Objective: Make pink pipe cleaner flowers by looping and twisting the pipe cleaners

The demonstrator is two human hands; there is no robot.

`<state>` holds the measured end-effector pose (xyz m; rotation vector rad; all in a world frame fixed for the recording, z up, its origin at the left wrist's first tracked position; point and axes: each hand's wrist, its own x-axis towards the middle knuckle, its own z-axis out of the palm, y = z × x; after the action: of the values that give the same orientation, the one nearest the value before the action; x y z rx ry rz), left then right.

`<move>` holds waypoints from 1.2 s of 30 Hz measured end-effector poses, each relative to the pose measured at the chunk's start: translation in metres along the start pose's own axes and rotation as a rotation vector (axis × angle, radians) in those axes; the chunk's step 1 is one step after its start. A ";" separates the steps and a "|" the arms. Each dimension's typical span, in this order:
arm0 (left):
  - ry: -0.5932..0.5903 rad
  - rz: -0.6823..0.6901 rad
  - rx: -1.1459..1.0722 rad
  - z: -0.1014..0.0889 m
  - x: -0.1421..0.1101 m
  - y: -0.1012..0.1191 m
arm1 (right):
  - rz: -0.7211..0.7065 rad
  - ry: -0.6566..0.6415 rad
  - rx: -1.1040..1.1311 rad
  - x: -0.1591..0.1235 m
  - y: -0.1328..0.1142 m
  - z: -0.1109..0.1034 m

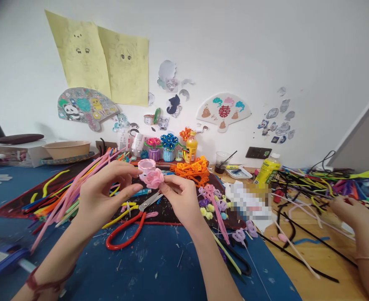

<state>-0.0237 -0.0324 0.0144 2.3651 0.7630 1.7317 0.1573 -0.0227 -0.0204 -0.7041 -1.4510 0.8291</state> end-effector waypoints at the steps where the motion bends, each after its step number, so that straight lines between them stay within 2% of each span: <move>1: -0.007 0.048 0.029 0.001 0.000 0.002 | -0.020 0.008 0.007 0.000 0.001 0.000; 7: 0.045 0.258 0.246 0.012 -0.002 0.008 | -0.139 0.044 -0.055 -0.001 -0.003 0.001; 13: 0.099 0.343 0.317 0.015 -0.003 0.008 | -0.192 0.064 -0.079 -0.003 -0.007 0.004; 19: 0.037 0.327 0.282 0.016 -0.006 0.008 | -0.190 0.029 -0.070 -0.004 -0.011 0.005; 24: -0.026 0.311 0.299 0.014 -0.008 0.006 | -0.087 0.023 -0.030 -0.003 -0.012 0.003; 31: 0.038 0.188 0.236 0.009 -0.001 0.012 | 0.069 -0.056 0.127 -0.002 -0.001 0.002; 36: -0.058 0.143 0.223 0.012 -0.002 0.009 | 0.032 -0.021 0.066 -0.001 -0.004 0.002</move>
<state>-0.0101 -0.0391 0.0120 2.6644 0.8373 1.7013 0.1556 -0.0262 -0.0179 -0.6720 -1.4278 0.9072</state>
